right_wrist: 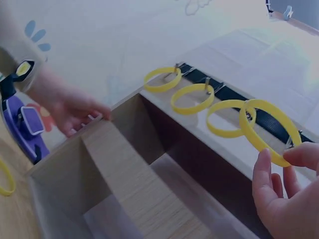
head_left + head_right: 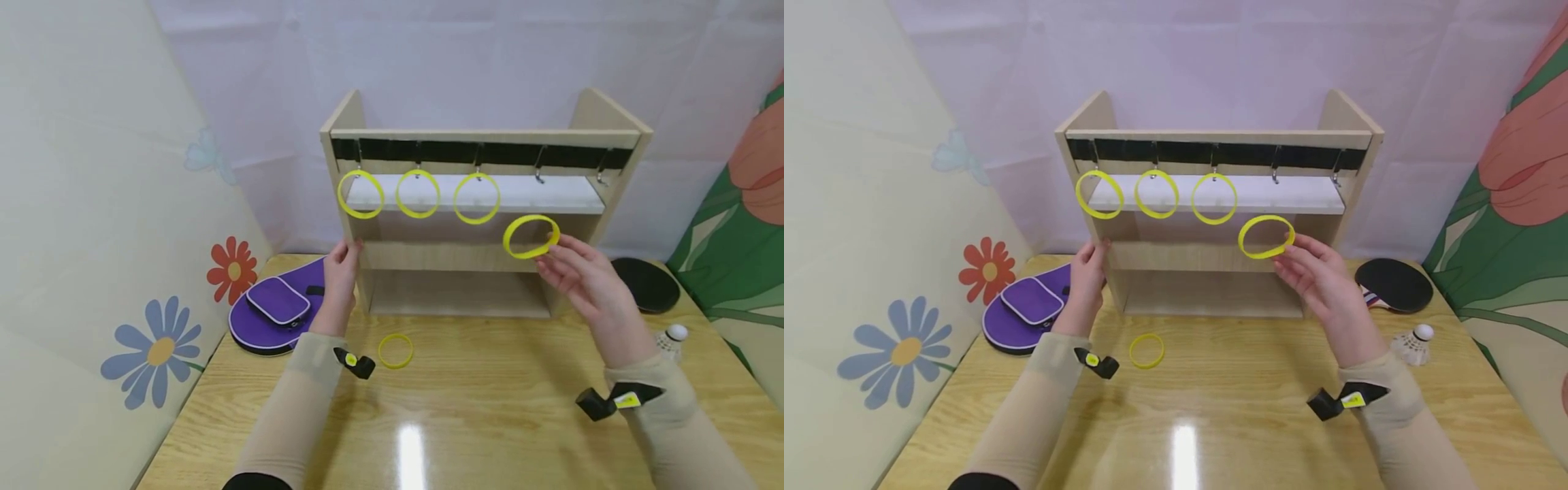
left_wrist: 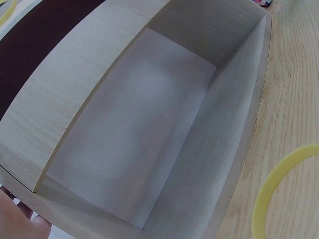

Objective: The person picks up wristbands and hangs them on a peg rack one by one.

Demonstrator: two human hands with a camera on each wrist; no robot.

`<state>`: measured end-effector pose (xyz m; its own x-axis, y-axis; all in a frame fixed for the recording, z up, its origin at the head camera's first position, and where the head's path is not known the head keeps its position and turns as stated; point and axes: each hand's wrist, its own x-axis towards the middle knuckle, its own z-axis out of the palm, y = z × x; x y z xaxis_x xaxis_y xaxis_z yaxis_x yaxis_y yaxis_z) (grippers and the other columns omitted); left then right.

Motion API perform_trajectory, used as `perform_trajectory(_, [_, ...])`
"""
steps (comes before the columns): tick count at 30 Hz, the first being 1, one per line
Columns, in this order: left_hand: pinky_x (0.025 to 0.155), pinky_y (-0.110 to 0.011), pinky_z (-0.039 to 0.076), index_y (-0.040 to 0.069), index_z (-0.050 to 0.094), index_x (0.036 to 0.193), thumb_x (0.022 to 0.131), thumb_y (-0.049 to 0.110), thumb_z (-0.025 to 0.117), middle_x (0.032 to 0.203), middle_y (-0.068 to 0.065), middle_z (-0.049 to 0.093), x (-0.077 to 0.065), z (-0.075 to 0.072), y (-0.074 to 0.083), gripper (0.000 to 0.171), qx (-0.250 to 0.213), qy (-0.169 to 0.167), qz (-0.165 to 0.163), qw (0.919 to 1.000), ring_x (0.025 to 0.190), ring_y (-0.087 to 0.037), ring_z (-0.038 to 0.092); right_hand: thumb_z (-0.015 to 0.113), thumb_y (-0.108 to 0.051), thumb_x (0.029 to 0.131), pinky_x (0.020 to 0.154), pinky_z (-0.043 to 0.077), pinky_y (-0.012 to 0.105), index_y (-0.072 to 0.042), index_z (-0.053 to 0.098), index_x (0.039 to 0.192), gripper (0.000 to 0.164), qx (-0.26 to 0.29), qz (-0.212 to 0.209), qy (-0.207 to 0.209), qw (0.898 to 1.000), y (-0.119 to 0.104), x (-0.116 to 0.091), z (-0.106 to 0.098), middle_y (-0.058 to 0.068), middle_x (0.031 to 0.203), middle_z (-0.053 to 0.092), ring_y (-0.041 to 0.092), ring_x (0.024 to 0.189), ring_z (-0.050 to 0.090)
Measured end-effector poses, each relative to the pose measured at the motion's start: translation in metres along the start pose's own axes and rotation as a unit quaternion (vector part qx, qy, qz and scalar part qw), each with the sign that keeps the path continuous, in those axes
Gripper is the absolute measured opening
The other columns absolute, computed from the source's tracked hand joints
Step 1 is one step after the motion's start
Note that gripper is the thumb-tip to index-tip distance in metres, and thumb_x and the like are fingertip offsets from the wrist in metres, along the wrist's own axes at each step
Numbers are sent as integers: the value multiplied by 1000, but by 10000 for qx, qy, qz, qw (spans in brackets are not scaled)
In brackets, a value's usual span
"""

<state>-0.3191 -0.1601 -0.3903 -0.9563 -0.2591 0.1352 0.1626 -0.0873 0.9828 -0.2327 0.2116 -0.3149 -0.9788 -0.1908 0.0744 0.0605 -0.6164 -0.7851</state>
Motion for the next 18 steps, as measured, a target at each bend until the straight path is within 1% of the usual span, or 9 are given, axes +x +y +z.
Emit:
perform_trajectory(3, [88,-26,45,13,58,139,99,24,56,129,-15,62,0,0,0,42,-25,17,14,10000,99,-13,57,56,2,97,79,58,27,-5,65,106,15,96,-51,218,9997,-10,-1,4,7,98,70,17,87,70])
perform_trajectory(7, [87,-24,45,11,60,137,99,24,57,125,-14,63,0,0,0,41,-37,54,27,10000,97,-11,57,58,1,96,80,57,27,-6,62,114,19,314,-114,391,9987,-20,0,8,7,105,68,18,90,68])
perform_trajectory(10, [88,-24,45,11,60,138,99,24,57,125,-14,63,0,0,0,41,-28,51,29,10000,97,-10,56,59,2,95,81,57,28,-5,61,119,24,514,-150,527,9972,-27,2,11,8,109,68,18,91,68])
perform_trajectory(15, [90,-26,44,13,59,139,99,24,57,128,-14,62,0,0,0,42,-26,41,-6,10000,100,-12,56,61,2,94,83,57,28,-5,59,124,30,812,-221,629,9945,-29,6,15,10,114,67,20,95,67])
perform_trajectory(18, [90,-26,44,13,58,139,99,25,57,129,-15,62,-1,0,0,42,-26,47,-1,10000,101,-13,56,60,4,94,83,57,28,-2,59,122,29,999,-325,610,9926,-27,11,16,11,114,66,21,95,68])
